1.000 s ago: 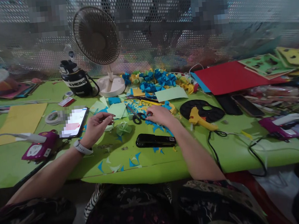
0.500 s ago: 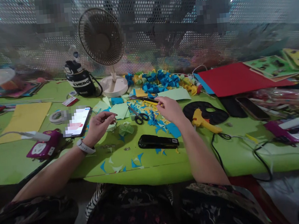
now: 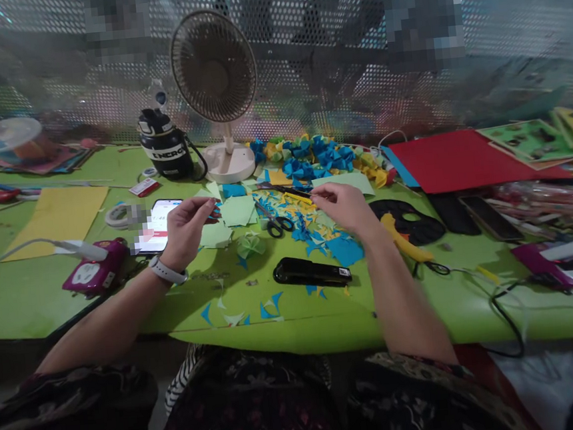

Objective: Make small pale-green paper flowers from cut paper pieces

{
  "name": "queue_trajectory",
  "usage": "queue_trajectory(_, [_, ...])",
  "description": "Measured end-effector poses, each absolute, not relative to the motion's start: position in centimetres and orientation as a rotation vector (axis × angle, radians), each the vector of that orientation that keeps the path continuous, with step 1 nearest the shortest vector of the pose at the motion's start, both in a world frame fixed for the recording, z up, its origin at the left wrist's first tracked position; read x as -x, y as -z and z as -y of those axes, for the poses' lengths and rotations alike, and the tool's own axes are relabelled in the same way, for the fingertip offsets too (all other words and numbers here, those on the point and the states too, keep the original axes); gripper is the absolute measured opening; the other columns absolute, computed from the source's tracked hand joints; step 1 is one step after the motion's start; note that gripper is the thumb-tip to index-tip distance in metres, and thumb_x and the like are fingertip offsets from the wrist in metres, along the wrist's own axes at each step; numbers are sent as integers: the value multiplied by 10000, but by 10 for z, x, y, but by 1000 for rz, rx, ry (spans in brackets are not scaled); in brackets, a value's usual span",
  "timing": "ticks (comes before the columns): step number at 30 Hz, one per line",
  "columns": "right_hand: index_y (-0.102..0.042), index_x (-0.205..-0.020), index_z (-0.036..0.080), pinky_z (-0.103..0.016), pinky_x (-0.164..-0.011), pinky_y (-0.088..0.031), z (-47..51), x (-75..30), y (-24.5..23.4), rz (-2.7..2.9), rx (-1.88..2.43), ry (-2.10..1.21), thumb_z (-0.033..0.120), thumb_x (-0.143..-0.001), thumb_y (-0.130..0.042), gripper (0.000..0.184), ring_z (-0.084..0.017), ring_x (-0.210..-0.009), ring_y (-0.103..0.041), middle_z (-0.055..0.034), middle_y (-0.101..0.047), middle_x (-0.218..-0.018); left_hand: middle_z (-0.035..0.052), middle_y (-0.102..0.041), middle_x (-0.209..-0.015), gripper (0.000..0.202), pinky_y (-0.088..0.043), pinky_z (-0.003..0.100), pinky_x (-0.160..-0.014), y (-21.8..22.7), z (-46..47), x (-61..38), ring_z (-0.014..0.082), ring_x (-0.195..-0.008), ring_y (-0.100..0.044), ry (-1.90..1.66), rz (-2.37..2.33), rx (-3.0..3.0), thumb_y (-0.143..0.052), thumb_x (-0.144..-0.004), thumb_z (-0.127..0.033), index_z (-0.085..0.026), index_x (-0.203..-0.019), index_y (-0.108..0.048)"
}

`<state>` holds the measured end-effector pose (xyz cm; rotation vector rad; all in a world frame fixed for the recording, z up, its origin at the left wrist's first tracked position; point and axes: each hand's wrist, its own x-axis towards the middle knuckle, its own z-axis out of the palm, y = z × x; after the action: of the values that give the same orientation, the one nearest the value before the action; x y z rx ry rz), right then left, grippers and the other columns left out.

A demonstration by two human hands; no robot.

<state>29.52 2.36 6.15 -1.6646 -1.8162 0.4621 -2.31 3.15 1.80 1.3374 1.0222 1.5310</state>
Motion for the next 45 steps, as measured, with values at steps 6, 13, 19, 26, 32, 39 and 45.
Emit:
queue_trajectory(6, [-723,-1133,236,-413,-854,-557,11,-299,-87,2188,1690,-893,528,-780,-701,458,-282,-984,-697,-89,-753,-1076,27,-675,-748,200,-577,241,-633,-20,-30,23,102,-642,-636,-1482,-1065,-1376,-673,-810,-371,-177,-852,-696])
queue_trajectory(13, [-738,-1040,248,-359,-849,-517,43,-283,-69,2569,1652,-838,482,-769,-726,359,-269,-993,-678,-68,-735,-1081,26,-676,-733,211,-572,247,-632,-19,-31,24,104,-634,-634,-1490,-1052,-1404,-689,-799,-380,-174,-844,-699])
queue_trajectory(19, [-717,-1011,222,-322,-721,-468,35,-280,-56,2587,1776,-431,446,-861,-640,280,-265,-910,-675,-80,-738,-1012,31,-691,-756,233,-578,247,-642,-15,-38,28,107,-638,-642,-1528,-1045,-1388,-698,-806,-394,-168,-863,-702])
queue_trajectory(26, [-733,-982,227,-325,-619,-445,2,-296,-45,2436,1991,-117,430,-854,-632,260,-280,-850,-674,-90,-740,-956,52,-699,-751,203,-540,294,-650,-27,-46,43,161,-658,-647,-1296,-1261,-1721,-650,-819,-373,-182,-842,-714])
queue_trajectory(32, [-703,-1155,219,-435,-833,-521,0,-289,-52,2320,1802,-63,517,-845,-643,434,-345,-1068,-645,-138,-688,-1189,97,-687,-756,95,-472,347,-681,-32,-54,70,268,-749,-642,-807,-1818,-2267,-646,-795,-272,-205,-754,-699])
queue_trajectory(39, [-759,-1019,208,-358,-878,-498,-40,-214,-70,2383,1512,-288,343,-888,-604,244,-255,-994,-673,-89,-739,-1071,83,-637,-680,109,-433,339,-700,-37,-65,83,262,-752,-605,-982,-1946,-2158,-601,-790,-215,-214,-695,-654])
queue_trajectory(45, [-765,-980,207,-296,-797,-487,-99,-151,-65,2466,1546,-388,248,-887,-577,214,-219,-932,-677,-64,-768,-1011,98,-655,-753,137,-417,336,-723,-50,-67,94,278,-820,-613,-1262,-2003,-1984,-563,-825,-191,-209,-732,-661])
